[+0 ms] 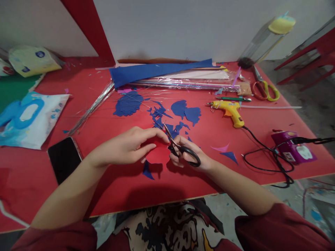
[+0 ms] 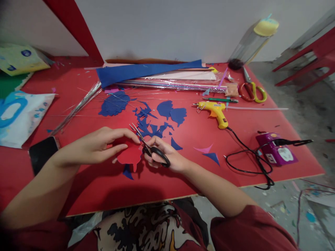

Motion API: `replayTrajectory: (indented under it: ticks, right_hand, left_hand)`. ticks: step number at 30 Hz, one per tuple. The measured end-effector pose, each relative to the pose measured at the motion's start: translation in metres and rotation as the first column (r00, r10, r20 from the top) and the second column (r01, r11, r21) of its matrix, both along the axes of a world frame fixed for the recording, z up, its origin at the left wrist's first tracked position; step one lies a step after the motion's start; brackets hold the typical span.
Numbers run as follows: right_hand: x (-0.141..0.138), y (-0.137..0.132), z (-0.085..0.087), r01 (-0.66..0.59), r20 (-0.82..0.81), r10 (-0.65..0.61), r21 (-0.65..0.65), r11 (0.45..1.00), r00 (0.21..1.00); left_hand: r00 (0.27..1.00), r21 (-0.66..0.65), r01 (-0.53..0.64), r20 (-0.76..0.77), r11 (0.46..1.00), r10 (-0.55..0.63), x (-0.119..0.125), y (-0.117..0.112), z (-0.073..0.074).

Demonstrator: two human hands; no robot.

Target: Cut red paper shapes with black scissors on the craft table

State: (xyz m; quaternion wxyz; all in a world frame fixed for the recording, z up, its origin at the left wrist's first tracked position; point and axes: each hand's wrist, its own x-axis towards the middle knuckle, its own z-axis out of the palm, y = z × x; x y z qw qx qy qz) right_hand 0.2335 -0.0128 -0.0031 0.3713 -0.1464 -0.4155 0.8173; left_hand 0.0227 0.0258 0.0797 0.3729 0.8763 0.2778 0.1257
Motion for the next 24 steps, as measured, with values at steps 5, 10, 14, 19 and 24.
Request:
replayTrajectory:
  ticks: [5,10,14,19,24]
  right_hand:
    - [-0.0004,-0.0005,0.0005,0.016,0.014,-0.016,-0.032,0.999,1.000]
    - [-0.0007,-0.0009,0.0014,0.022,0.009,-0.021,-0.044,0.999,1.000]
    - [-0.0012,-0.0009,0.0018,0.029,0.006,-0.029,-0.045,0.999,1.000]
    - [-0.0010,-0.0006,0.0027,0.033,0.038,-0.031,-0.052,0.998,0.999]
    - [0.0008,0.0007,0.0031,0.015,0.126,-0.009,-0.049,0.999,0.992]
  left_hand:
    - [1.000,-0.023,-0.002,-0.001,1.000,0.002,-0.0011,0.0005,-0.0021]
    - [1.000,-0.054,-0.012,-0.003,0.998,0.012,-0.0009,0.0006,-0.0023]
    - [1.000,-0.050,-0.015,0.001,0.999,0.015,-0.0010,0.0002,-0.0011]
    - [1.000,-0.052,-0.008,0.006,0.999,0.008,-0.0014,0.0003,-0.0002]
    - [1.000,-0.047,-0.007,0.007,0.999,0.008,-0.0013,0.0008,0.0020]
